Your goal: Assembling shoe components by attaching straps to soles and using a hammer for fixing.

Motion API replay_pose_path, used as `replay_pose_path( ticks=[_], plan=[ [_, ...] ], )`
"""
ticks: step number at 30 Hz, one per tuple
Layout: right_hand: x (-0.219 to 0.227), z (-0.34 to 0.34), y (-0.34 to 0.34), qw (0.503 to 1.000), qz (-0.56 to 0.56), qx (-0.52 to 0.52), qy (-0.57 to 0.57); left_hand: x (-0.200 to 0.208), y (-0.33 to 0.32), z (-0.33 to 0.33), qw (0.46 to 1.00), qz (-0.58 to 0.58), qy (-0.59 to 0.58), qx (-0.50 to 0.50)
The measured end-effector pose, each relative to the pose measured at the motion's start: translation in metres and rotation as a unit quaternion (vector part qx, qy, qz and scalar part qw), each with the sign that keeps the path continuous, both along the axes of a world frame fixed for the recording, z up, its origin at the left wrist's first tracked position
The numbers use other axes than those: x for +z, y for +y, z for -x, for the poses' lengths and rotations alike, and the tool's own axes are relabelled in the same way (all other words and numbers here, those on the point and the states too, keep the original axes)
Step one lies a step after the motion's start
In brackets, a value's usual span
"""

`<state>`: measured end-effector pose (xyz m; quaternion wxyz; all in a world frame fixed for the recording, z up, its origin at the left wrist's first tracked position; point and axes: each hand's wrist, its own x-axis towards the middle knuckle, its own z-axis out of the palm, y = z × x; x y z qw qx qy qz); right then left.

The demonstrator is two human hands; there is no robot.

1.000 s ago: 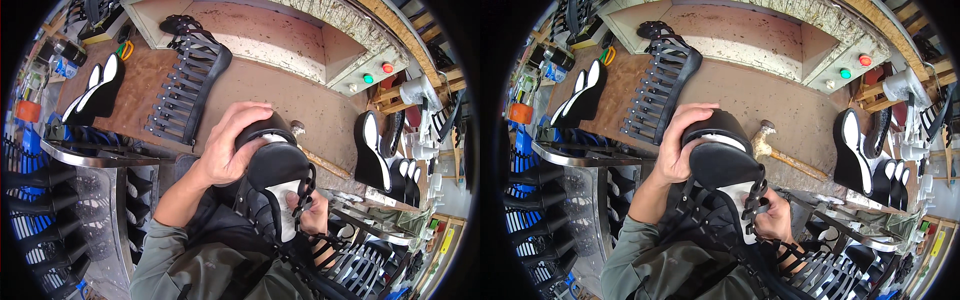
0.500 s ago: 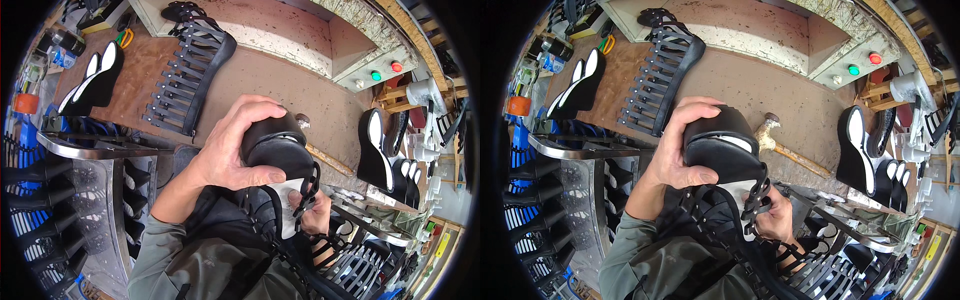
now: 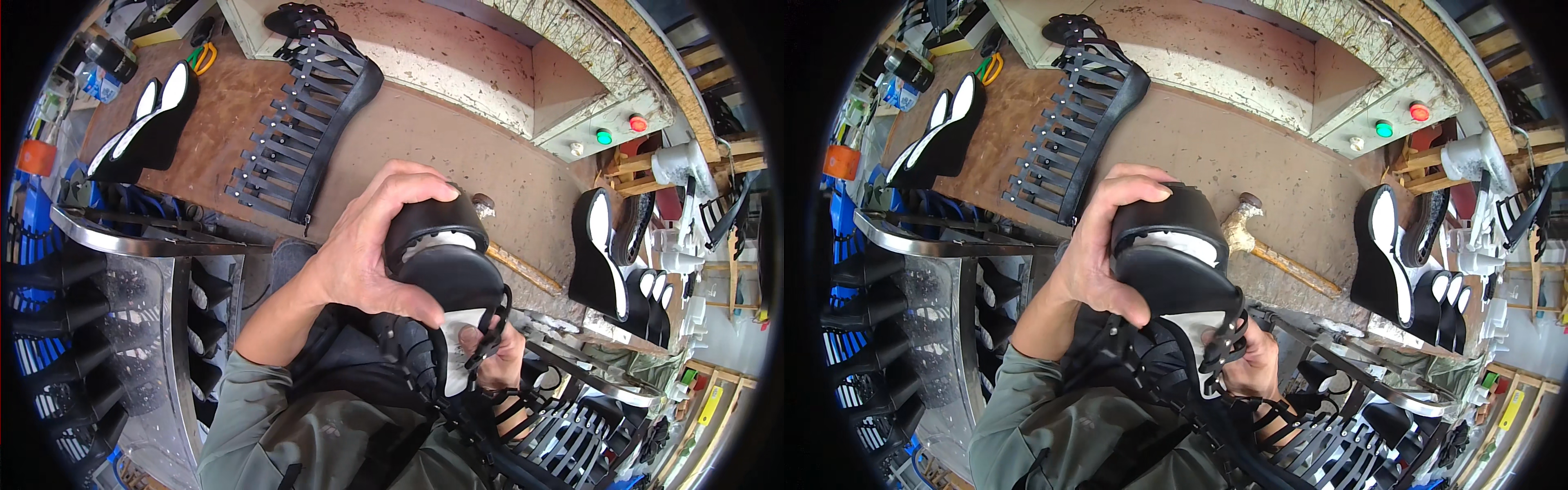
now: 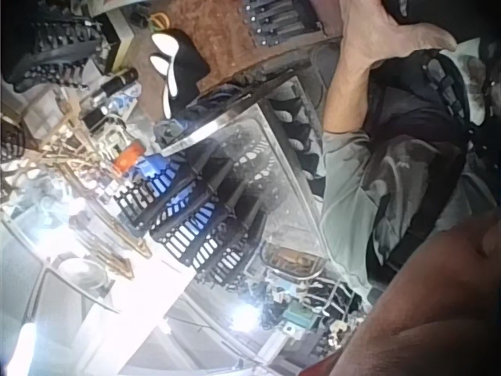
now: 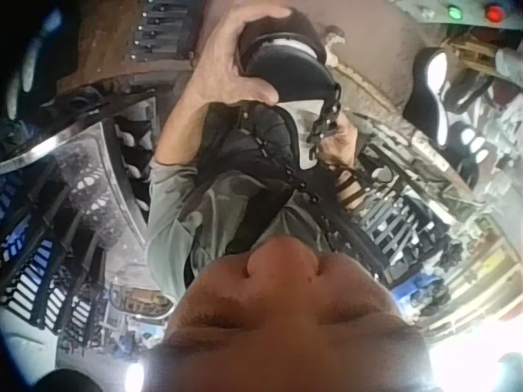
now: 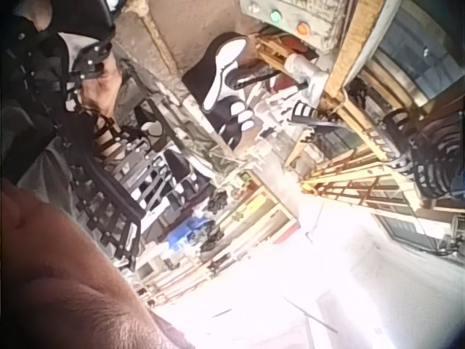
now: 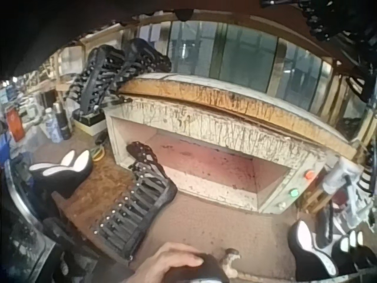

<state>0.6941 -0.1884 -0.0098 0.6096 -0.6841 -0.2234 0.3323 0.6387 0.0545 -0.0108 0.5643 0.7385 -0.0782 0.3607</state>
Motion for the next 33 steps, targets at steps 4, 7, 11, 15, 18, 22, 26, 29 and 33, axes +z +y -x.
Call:
replay_pose_path(
  ticks=[4,7,11,15,18,22,26,29,33],
  plan=[
    [0.002,0.005,0.003,0.999,0.015,-0.032,0.028,0.001,-0.001,0.002,1.0,0.012,0.007,-0.018],
    [0.003,0.003,0.006,0.998,0.018,-0.038,0.04,-0.001,0.0,-0.002,1.0,-0.014,-0.001,-0.005],
    [0.006,0.0,0.005,0.997,0.022,-0.013,0.075,0.002,-0.001,0.002,1.0,0.007,0.011,-0.001],
    [0.007,-0.001,0.007,0.997,0.037,-0.011,0.064,-0.001,-0.002,0.0,1.0,0.014,0.007,-0.005],
    [0.011,-0.002,0.009,0.999,0.03,-0.004,0.042,0.0,-0.001,-0.001,1.0,0.011,0.007,-0.008],
    [0.008,-0.003,0.006,0.998,0.035,0.005,0.058,0.004,0.001,0.0,1.0,-0.009,0.002,-0.007],
    [0.012,-0.003,0.009,0.997,0.068,0.006,0.044,0.004,-0.001,-0.001,1.0,-0.016,0.006,-0.004],
    [0.016,-0.004,0.015,0.996,0.083,0.005,0.023,0.004,-0.004,0.0,1.0,-0.021,0.005,0.006],
    [0.017,-0.008,0.012,0.987,0.151,0.03,-0.036,0.008,-0.006,0.001,0.999,-0.03,0.022,0.001]
  ],
)
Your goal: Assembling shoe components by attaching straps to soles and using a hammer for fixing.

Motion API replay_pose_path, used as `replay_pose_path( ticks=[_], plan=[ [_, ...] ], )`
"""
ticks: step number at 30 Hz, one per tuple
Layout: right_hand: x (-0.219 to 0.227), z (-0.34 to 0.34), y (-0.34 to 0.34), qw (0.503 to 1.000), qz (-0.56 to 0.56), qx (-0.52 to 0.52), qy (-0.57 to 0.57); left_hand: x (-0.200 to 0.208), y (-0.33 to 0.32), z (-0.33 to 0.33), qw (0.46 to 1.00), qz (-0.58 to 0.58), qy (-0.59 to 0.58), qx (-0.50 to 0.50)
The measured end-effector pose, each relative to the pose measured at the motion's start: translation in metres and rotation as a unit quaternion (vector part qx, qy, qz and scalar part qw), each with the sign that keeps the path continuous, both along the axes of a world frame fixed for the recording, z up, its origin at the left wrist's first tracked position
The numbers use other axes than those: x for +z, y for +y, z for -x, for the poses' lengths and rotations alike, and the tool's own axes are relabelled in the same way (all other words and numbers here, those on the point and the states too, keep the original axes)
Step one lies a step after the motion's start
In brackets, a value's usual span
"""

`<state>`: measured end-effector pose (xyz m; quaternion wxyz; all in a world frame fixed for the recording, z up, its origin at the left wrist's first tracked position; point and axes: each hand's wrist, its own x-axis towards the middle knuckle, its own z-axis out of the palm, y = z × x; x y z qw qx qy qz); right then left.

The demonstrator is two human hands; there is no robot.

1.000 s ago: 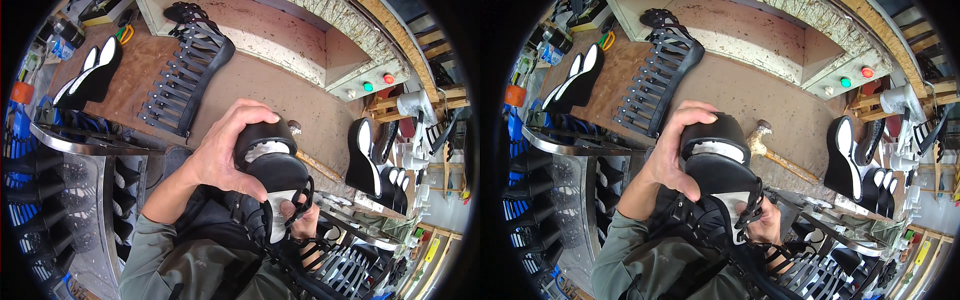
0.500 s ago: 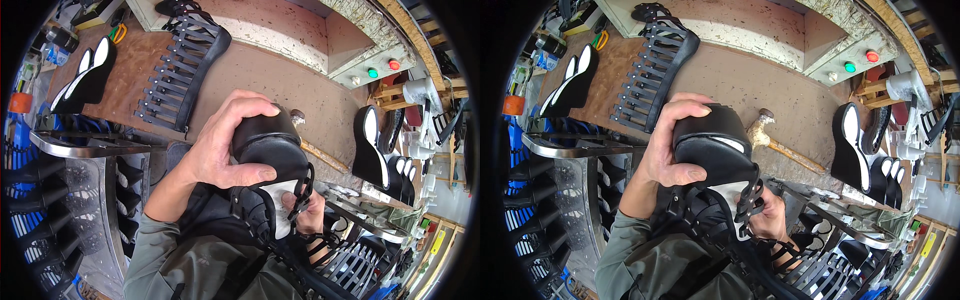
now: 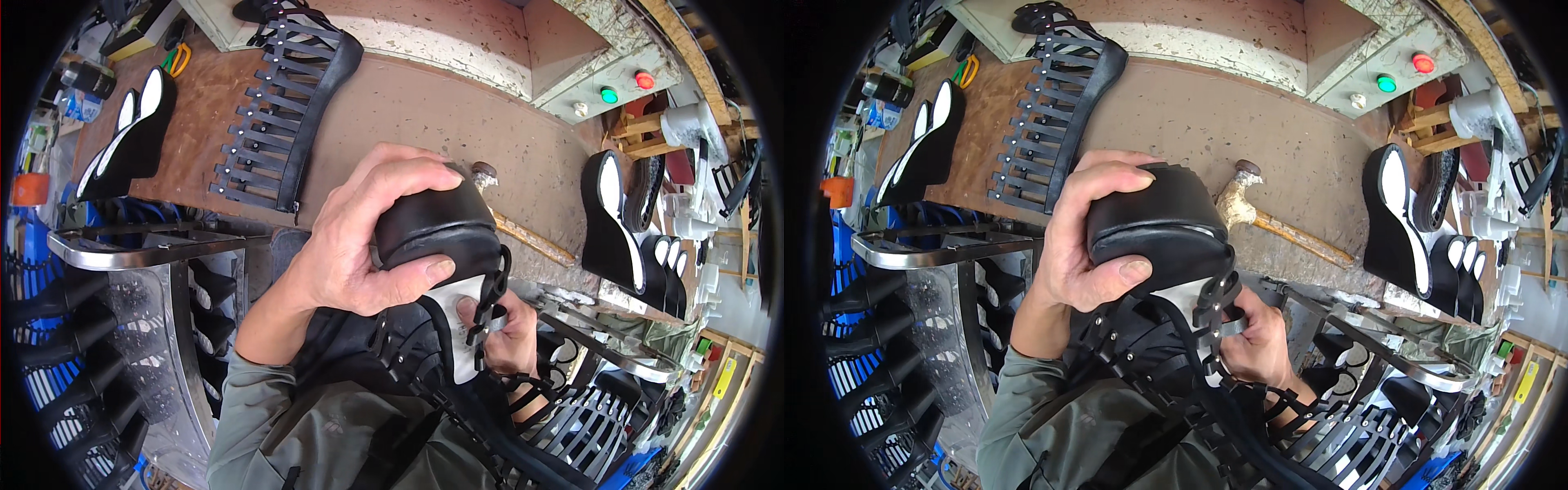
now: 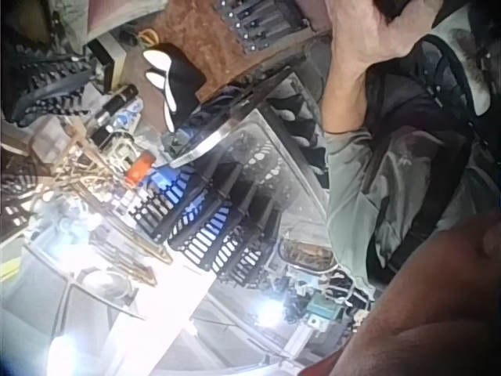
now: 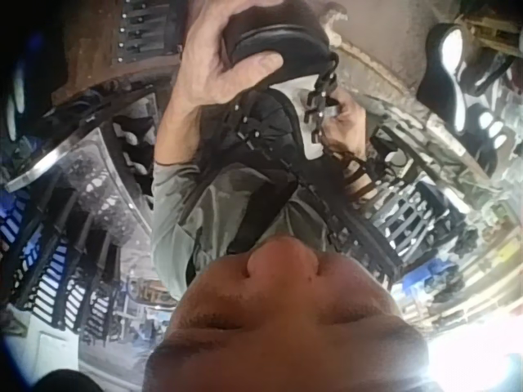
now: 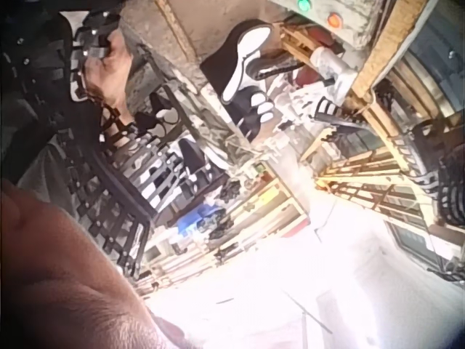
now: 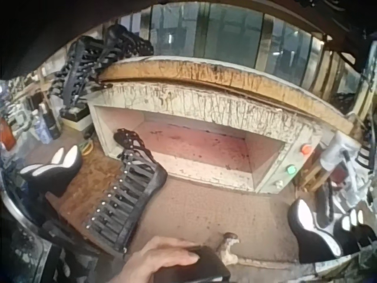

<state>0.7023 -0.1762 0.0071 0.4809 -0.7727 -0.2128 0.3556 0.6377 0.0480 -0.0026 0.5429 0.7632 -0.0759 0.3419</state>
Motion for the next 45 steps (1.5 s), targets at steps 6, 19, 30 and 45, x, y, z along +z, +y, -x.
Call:
replay_pose_path(
  ticks=[6,19,30,45],
  plan=[
    [-0.01,-0.005,-0.003,1.0,-0.009,0.024,-0.014,0.003,-0.002,0.0,0.999,-0.024,0.004,0.028],
    [-0.008,-0.012,-0.001,0.999,-0.005,-0.001,0.048,0.003,-0.005,-0.005,0.999,-0.02,-0.007,0.025],
    [-0.013,-0.015,-0.011,0.988,-0.11,-0.033,0.107,0.011,0.005,-0.009,0.994,-0.031,0.024,-0.1],
    [-0.014,-0.004,-0.011,0.999,-0.023,0.044,0.022,0.012,-0.018,0.012,0.999,-0.031,-0.016,0.027]
  ],
)
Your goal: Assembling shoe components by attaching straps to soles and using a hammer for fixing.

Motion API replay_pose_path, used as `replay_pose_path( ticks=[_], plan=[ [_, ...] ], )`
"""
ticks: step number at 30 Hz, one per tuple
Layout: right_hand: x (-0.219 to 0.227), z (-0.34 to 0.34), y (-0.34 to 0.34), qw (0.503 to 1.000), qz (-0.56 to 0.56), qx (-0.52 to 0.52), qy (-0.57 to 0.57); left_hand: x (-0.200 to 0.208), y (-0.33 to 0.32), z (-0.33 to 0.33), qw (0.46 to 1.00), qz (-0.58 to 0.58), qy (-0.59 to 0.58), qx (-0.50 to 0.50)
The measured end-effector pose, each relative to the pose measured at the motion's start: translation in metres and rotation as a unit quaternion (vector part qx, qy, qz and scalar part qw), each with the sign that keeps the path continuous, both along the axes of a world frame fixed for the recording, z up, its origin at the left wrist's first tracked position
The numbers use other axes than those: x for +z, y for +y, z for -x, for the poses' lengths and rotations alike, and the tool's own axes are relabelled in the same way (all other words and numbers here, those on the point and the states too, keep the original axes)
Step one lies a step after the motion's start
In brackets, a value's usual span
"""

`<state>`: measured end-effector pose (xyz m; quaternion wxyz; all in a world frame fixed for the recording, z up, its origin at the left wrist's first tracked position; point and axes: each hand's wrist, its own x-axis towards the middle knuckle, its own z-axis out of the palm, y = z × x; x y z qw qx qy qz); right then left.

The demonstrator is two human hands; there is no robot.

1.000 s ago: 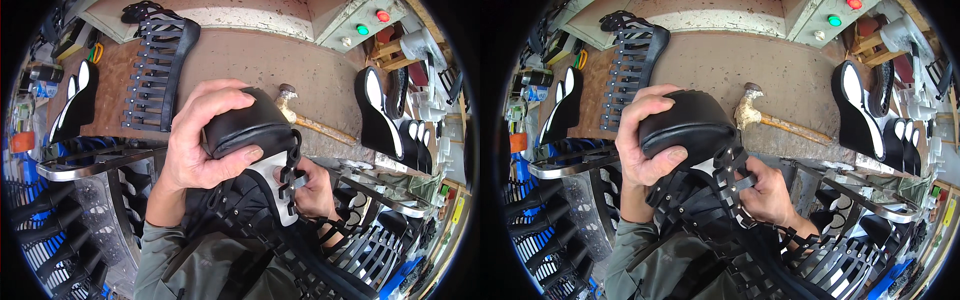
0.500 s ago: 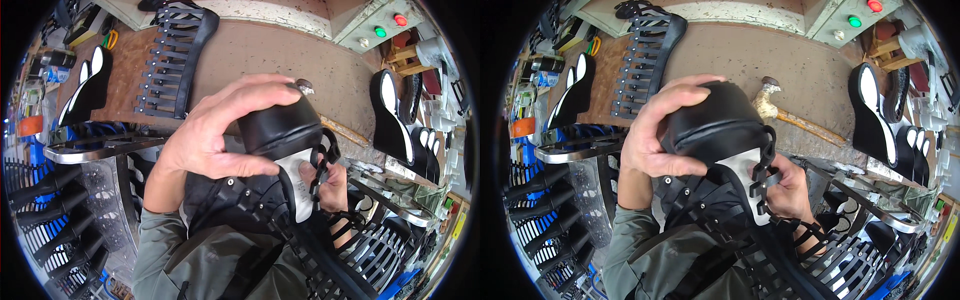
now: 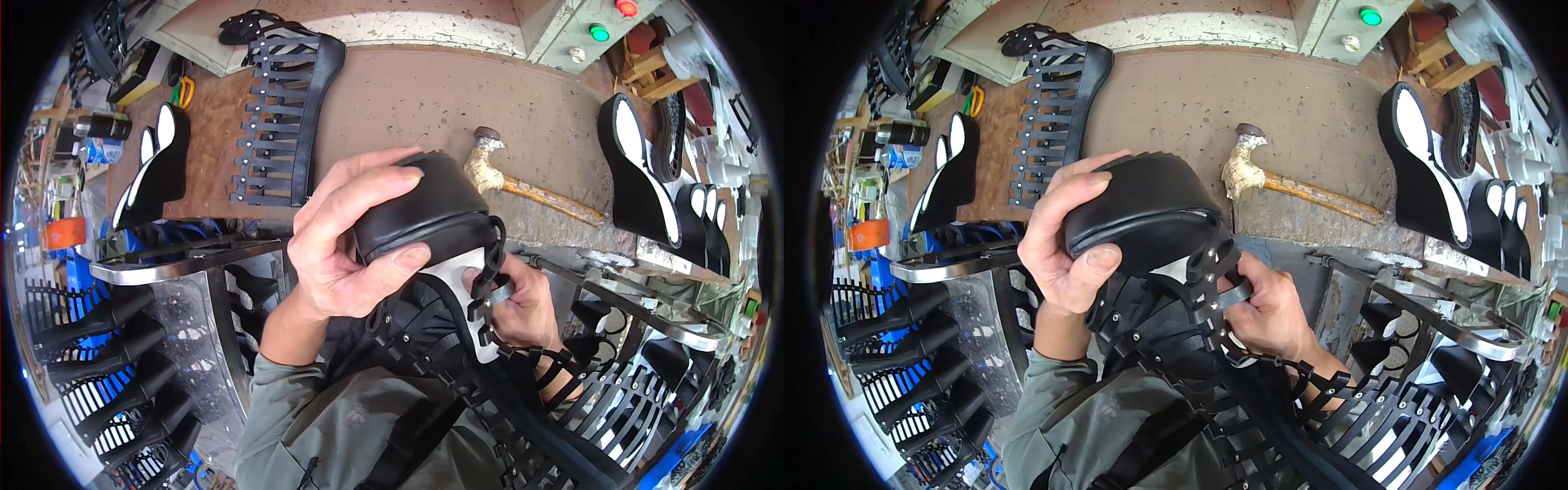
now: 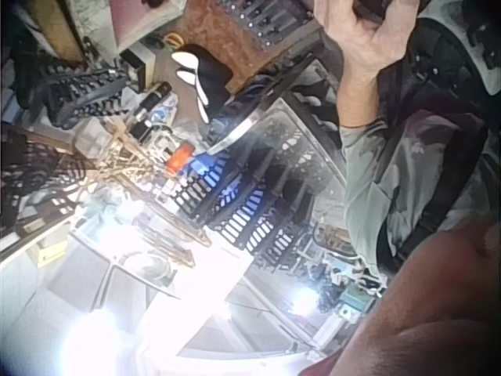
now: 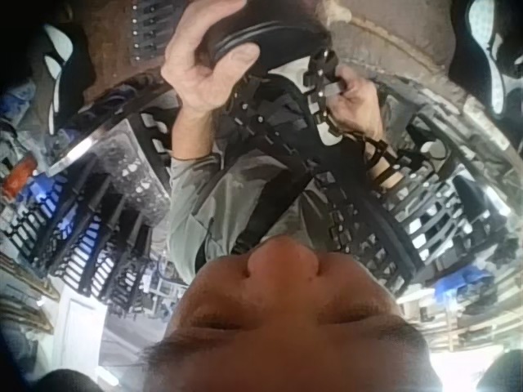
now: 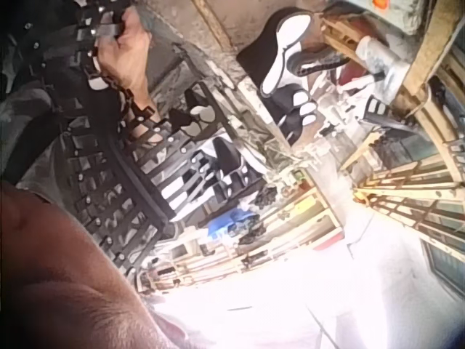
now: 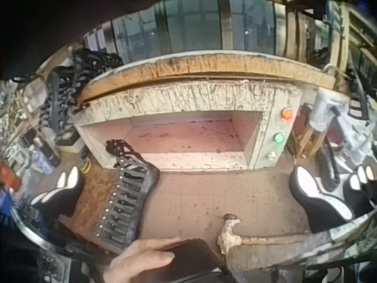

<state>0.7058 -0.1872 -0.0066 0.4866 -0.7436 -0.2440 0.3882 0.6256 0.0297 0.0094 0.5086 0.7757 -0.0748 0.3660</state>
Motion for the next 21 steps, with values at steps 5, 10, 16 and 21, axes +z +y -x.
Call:
replay_pose_path(
  ticks=[5,10,16,21],
  plan=[
    [-0.001,0.005,0.002,0.999,-0.037,-0.022,0.0,0.018,-0.01,0.002,0.998,-0.039,0.049,0.032],
    [-0.003,0.004,0.002,0.999,-0.026,-0.017,0.023,0.021,-0.019,0.003,0.984,-0.095,0.099,0.114],
    [0.001,-0.001,0.003,0.998,-0.031,-0.027,0.05,0.022,-0.019,-0.004,0.986,-0.102,0.088,0.102],
    [-0.015,-0.012,-0.008,0.992,-0.065,-0.059,0.094,0.013,0.009,-0.01,0.995,-0.03,0.086,-0.049]
  ],
)
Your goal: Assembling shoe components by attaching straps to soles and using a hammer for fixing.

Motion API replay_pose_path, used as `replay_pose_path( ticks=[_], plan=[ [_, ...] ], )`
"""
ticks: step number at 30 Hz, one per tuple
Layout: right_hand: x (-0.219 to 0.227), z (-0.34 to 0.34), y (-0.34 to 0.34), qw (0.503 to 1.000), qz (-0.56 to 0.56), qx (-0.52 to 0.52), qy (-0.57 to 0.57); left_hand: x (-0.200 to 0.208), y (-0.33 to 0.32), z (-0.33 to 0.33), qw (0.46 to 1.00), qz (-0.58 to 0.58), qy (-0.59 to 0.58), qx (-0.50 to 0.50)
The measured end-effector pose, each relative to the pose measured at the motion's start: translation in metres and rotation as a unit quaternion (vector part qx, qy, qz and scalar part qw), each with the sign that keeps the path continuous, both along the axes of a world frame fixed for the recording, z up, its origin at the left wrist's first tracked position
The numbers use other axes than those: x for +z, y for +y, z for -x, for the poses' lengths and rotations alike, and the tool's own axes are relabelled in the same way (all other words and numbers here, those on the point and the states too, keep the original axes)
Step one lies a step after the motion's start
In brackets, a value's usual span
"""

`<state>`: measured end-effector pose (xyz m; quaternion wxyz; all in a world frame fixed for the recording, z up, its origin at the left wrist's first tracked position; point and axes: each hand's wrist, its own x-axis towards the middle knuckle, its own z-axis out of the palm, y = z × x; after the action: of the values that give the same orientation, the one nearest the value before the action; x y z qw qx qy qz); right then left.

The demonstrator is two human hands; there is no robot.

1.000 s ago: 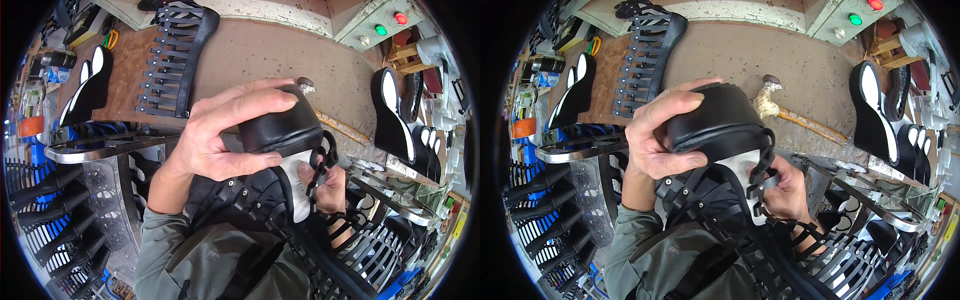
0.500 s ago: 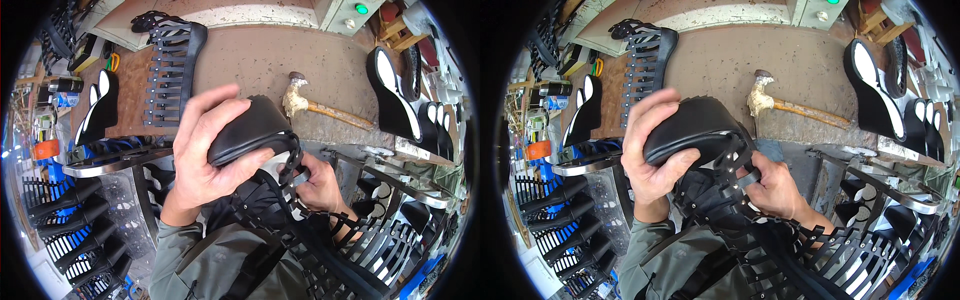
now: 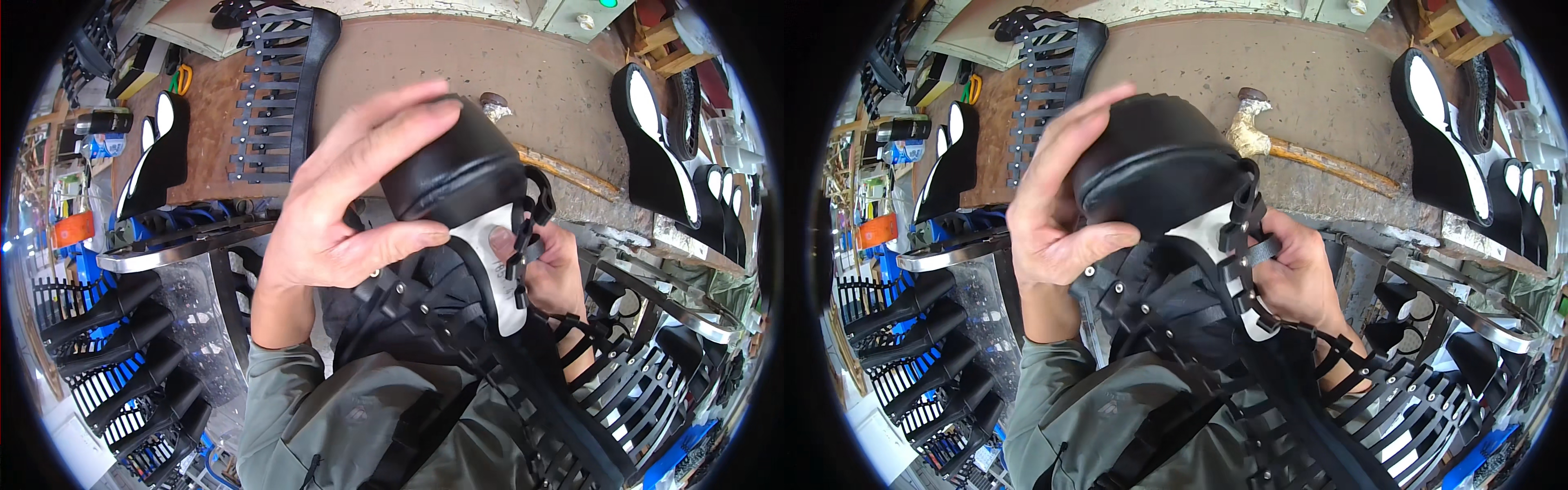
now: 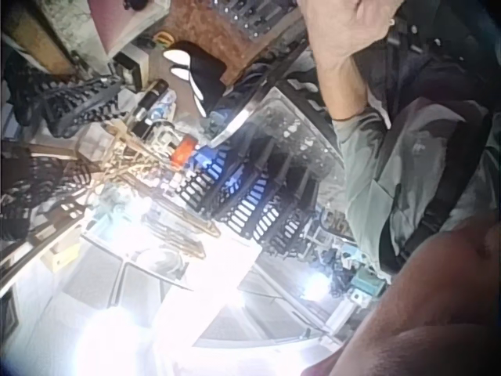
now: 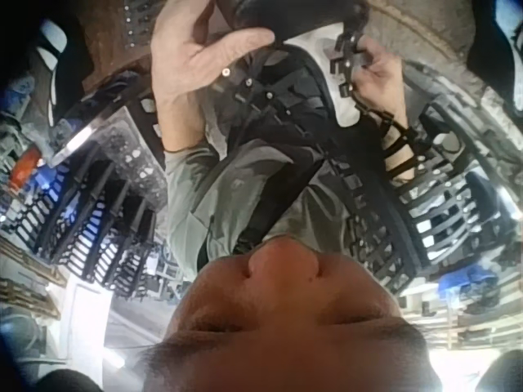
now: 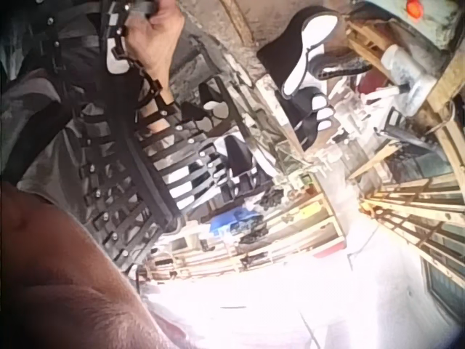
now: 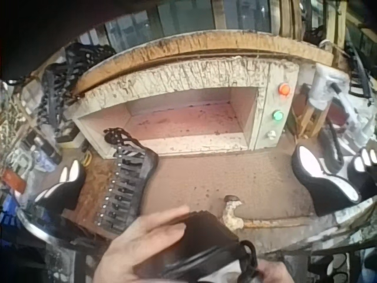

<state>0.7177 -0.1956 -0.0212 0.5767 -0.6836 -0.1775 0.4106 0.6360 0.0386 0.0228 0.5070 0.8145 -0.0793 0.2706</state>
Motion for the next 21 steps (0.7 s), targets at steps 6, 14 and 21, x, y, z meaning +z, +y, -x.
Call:
replay_pose_path(
  ticks=[6,14,21],
  plan=[
    [0.011,0.004,0.009,1.0,0.016,-0.005,-0.024,-0.016,-0.007,-0.001,0.995,0.039,-0.088,0.026],
    [-0.018,0.006,-0.018,0.997,-0.006,0.017,0.074,-0.012,-0.029,0.007,0.981,0.018,-0.158,0.107],
    [-0.053,-0.001,-0.073,0.971,-0.188,0.029,0.142,-0.03,-0.011,0.02,0.934,-0.076,-0.156,0.312]
  ],
)
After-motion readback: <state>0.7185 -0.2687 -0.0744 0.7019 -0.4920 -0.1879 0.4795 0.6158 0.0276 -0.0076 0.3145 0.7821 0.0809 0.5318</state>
